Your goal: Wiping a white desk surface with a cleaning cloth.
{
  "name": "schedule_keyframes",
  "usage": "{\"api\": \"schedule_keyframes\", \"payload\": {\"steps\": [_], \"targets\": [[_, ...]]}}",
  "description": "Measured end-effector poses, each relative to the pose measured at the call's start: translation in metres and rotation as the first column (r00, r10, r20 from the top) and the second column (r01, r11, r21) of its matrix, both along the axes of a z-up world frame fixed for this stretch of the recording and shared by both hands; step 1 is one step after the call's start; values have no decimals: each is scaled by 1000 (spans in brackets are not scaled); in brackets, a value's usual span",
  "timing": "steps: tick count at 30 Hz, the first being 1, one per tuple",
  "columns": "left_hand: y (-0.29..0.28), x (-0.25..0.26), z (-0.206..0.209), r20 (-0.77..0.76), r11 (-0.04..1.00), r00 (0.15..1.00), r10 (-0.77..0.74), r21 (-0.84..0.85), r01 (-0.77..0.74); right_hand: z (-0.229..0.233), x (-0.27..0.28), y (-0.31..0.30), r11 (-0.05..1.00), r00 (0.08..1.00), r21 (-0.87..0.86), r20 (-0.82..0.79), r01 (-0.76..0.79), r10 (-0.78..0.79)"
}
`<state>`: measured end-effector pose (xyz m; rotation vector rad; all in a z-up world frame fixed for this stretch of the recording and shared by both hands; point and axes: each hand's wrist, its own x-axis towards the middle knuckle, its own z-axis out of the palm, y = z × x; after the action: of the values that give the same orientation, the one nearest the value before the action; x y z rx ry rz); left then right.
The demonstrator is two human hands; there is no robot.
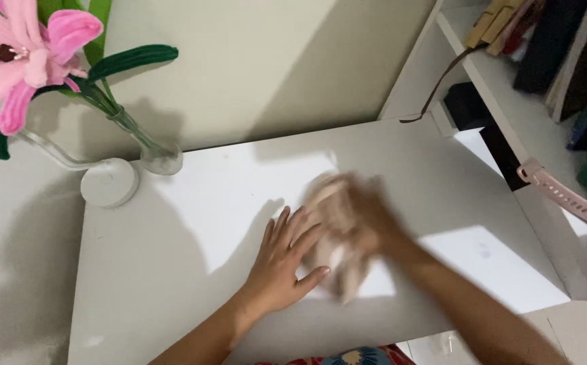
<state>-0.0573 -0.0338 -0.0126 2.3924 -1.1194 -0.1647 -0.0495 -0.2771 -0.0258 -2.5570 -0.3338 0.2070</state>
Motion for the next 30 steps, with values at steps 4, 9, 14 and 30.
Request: {"api": "schedule_keyframes", "payload": {"steps": [4,9,14,30], "targets": [[-1,-6,-3,-44,999,998,41,31,-40,3,71,-44,952,953,-230,272,200,-135],[-24,-8,9,50,978,996,69,-199,-58,-19,95,67,991,949,-132,314,30,13],[-20,-13,3,122,985,992,32,-173,-10,-41,28,104,947,858,-299,448,-118,249],[-60,0,-34,73,997,997,-28,70,23,-18,4,50,899,993,-436,117,51,0]]}}
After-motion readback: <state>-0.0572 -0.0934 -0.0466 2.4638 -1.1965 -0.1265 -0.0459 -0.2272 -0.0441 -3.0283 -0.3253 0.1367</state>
